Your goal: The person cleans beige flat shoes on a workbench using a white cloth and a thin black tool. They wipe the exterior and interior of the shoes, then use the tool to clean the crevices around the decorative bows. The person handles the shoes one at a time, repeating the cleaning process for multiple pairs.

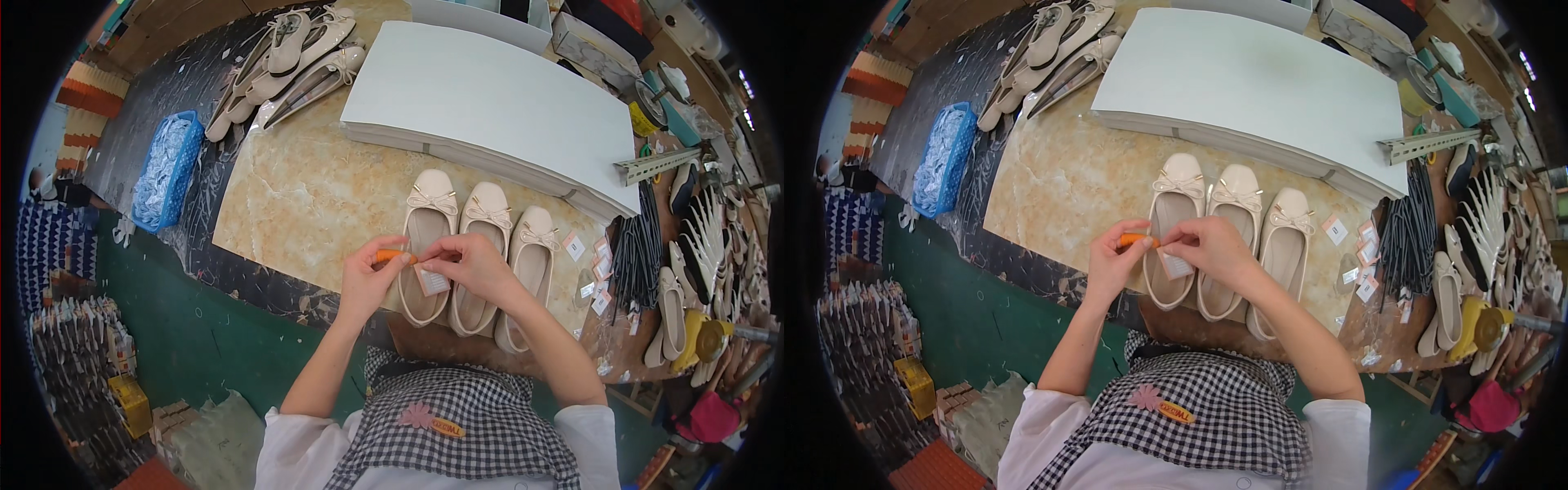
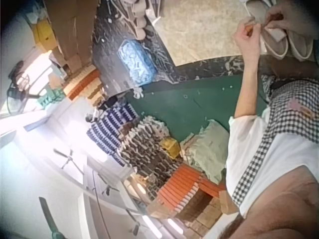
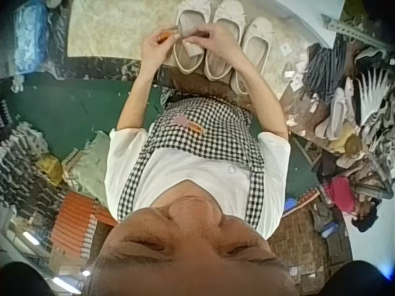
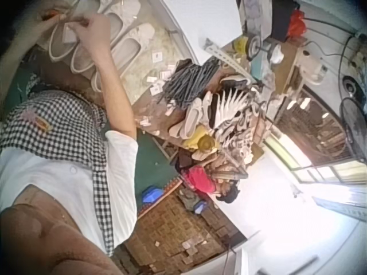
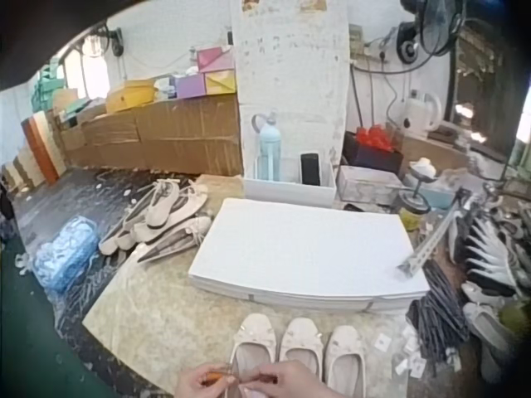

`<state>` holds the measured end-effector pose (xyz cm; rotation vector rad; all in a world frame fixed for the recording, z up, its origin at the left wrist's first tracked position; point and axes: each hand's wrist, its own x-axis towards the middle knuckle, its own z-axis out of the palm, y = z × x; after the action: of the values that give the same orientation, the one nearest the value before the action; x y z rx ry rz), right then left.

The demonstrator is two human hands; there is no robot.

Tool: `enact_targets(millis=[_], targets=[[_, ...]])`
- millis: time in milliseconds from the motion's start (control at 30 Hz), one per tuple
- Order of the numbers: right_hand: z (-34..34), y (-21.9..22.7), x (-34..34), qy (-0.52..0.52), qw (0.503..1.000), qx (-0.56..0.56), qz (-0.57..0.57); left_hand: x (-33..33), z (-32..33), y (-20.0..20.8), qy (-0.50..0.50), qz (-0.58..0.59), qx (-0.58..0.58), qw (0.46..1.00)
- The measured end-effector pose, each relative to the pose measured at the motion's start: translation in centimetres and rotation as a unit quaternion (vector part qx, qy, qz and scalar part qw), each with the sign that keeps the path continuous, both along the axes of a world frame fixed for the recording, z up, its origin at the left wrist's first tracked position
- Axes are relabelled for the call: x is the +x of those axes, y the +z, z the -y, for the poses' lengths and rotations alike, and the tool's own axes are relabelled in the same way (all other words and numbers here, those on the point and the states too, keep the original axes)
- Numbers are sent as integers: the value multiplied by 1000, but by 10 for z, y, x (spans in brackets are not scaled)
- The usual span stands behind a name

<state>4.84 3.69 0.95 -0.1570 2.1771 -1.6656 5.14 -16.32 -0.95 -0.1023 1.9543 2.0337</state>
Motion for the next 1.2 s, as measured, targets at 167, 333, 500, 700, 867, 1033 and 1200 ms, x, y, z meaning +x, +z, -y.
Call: enact_targets(millis=[167,333,500,700,867,1033,1200], targets=[[0,4,-7,-32,999,1,6,3,3,-2,-38,-32,-99,994],[0,-3,-6,-44,994,-88,40,2,6,-4,-65,-51,-116,990],[3,8,-8,-42,993,-86,71,0,7,1,-86,-68,-130,985],[5,8,-9,-19,998,-36,54,-1,8,-1,-92,-75,-138,983],[6,1,-6,-11,997,-49,56,-1,3,-3,-80,-78,-132,985],[-16,20,28,-81,972,94,-201,7,9,-6,55,-166,-146,974],[-92,22,101,-353,889,286,-55,32,2,-16,-41,51,-40,997]])
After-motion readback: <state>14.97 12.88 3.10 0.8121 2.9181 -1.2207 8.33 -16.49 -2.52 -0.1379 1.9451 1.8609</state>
